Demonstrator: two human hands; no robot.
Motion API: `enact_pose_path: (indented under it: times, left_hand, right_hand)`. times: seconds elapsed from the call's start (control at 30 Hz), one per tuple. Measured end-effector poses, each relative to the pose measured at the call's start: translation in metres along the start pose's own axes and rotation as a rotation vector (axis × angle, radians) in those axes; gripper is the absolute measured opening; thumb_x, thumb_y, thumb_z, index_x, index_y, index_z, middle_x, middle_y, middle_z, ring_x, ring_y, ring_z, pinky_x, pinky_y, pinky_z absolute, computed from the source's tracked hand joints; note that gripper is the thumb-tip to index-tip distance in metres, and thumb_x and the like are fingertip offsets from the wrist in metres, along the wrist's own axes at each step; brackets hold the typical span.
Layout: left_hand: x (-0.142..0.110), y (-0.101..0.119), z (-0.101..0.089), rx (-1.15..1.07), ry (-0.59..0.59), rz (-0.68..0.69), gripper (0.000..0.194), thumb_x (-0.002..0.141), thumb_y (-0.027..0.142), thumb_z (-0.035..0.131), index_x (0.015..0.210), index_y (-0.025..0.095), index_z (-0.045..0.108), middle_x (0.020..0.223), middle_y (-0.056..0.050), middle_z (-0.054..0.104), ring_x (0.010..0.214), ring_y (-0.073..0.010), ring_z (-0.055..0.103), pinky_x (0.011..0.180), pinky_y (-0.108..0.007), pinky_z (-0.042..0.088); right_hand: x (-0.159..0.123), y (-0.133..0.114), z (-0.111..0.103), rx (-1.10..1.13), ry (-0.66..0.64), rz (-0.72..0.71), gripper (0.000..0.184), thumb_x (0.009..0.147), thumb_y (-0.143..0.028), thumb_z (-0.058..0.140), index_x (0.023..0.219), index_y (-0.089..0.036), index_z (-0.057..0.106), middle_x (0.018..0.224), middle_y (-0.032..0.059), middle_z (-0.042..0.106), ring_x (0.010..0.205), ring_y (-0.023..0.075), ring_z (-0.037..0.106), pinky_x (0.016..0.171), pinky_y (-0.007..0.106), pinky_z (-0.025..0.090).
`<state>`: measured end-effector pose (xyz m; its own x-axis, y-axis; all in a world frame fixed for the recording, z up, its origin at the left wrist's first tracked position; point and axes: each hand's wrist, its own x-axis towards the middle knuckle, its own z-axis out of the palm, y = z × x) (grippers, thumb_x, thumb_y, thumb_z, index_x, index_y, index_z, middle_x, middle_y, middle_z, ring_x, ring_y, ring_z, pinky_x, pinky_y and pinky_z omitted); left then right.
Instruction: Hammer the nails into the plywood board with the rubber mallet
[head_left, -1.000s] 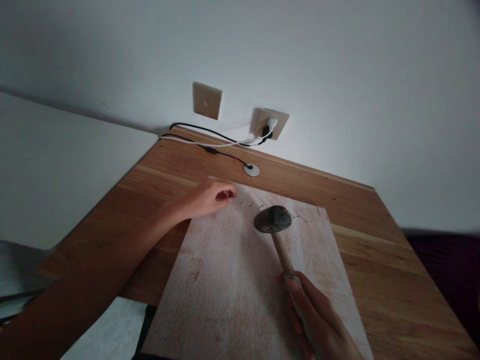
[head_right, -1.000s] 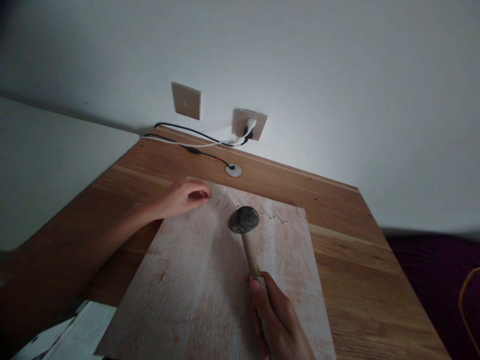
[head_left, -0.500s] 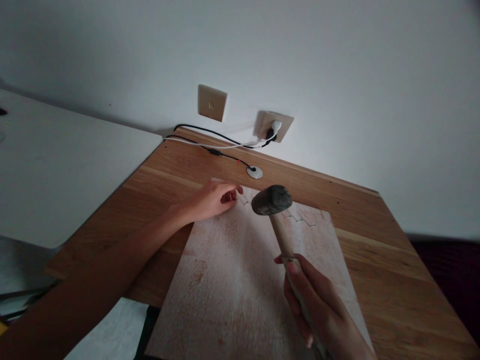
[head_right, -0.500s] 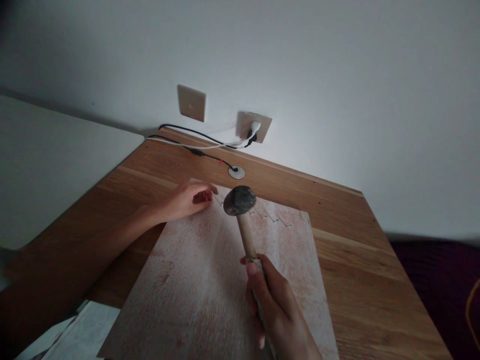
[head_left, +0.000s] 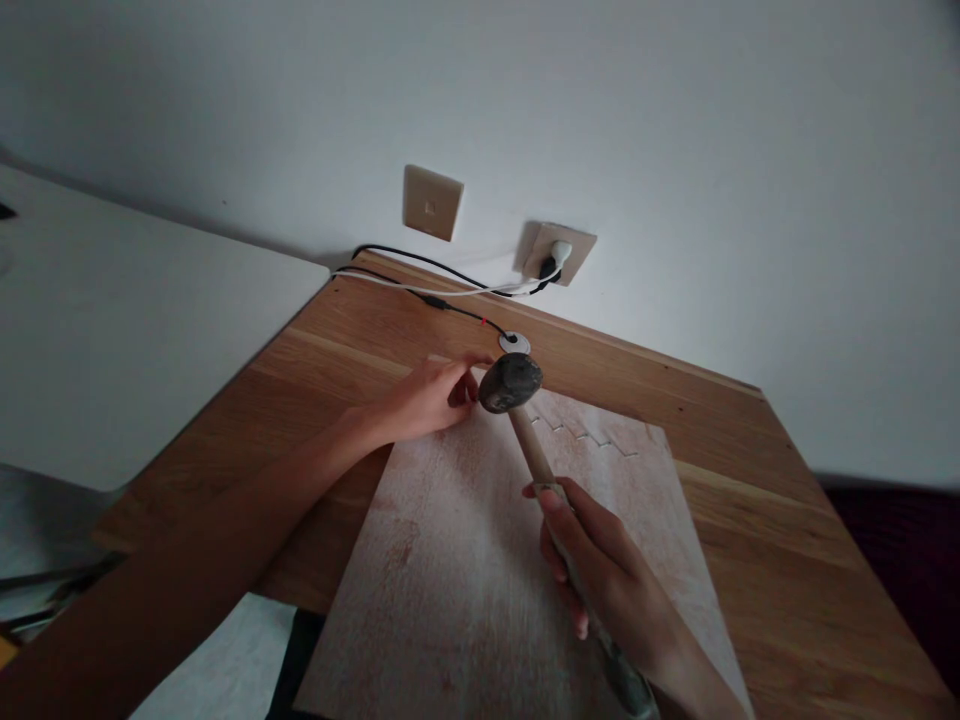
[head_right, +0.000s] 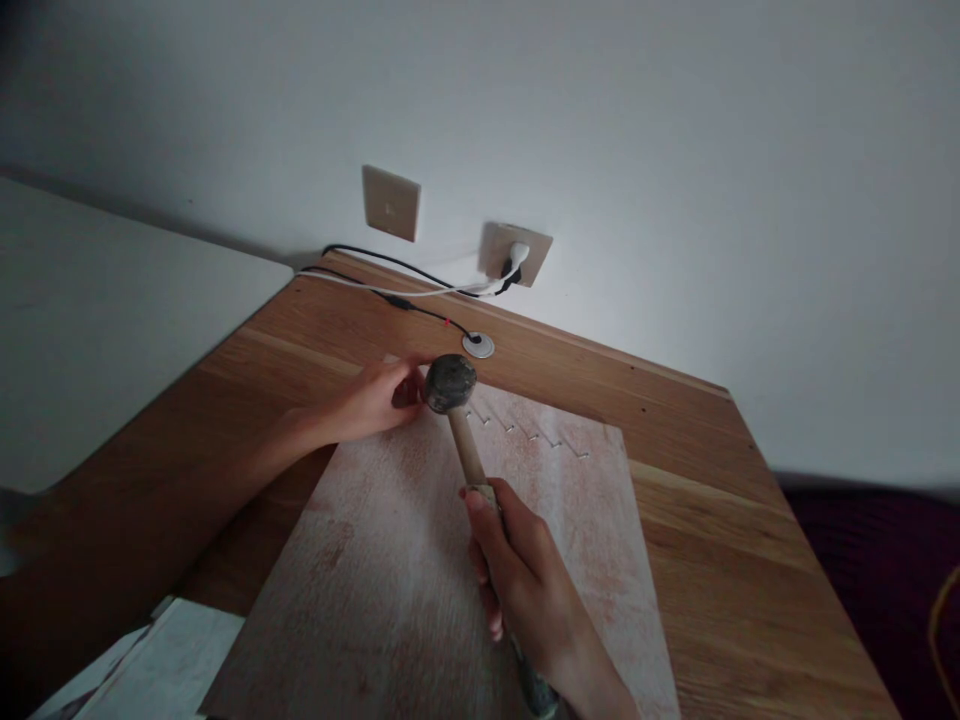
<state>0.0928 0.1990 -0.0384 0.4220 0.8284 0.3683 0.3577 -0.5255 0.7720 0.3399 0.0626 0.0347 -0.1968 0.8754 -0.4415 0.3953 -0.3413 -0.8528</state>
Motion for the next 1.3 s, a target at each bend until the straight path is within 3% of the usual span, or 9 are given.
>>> enact_pose_path:
  times: [0.37, 0.6, 1.13, 1.3]
  left_hand:
    - [0.0001, 0.0001, 0.0005, 0.005, 0.011, 0.009, 0.052, 0.083, 0.000, 0.070, 0.131, 0.020, 0.064, 0.092, 0.001, 0.077, 0.074, -0.0138, 0.071, 0.068, -0.024, 0.051]
    - [0.0007, 0.0035, -0.0008, 0.023, 0.017, 0.015, 0.054, 0.083, 0.001, 0.072, 0.133, 0.020, 0.065, 0.093, 0.000, 0.078, 0.079, -0.0155, 0.073, 0.071, -0.025, 0.053]
    - [0.0005, 0.0008, -0.0016, 0.005, 0.013, -0.038, 0.040, 0.085, 0.003, 0.073, 0.122, 0.020, 0.069, 0.091, 0.000, 0.079, 0.079, -0.0160, 0.073, 0.073, -0.026, 0.054]
    - [0.0005, 0.0017, -0.0014, -0.029, 0.014, -0.048, 0.046, 0.086, 0.000, 0.070, 0.128, 0.019, 0.068, 0.091, 0.000, 0.079, 0.080, -0.0156, 0.074, 0.075, -0.026, 0.055]
  right_hand:
    - [0.0002, 0.0021, 0.0002, -0.033, 0.011, -0.013, 0.058, 0.102, -0.079, 0.050, 0.107, -0.022, 0.060, 0.065, -0.0096, 0.051, 0.037, 0.0067, 0.048, 0.031, 0.016, 0.036]
    - [0.0044, 0.0029, 0.0005, -0.018, -0.016, -0.010, 0.060, 0.100, -0.081, 0.050, 0.091, -0.022, 0.058, 0.064, -0.0088, 0.051, 0.035, 0.0046, 0.043, 0.031, 0.016, 0.034]
    - [0.0024, 0.0001, 0.0005, -0.006, -0.016, -0.032, 0.059, 0.101, -0.080, 0.051, 0.098, -0.022, 0.059, 0.064, -0.0093, 0.051, 0.036, 0.0049, 0.044, 0.031, 0.015, 0.036]
    - [0.0041, 0.0024, 0.0024, 0.003, -0.015, -0.019, 0.059, 0.101, -0.081, 0.051, 0.096, -0.023, 0.056, 0.063, -0.0100, 0.051, 0.035, 0.0041, 0.045, 0.030, 0.014, 0.034]
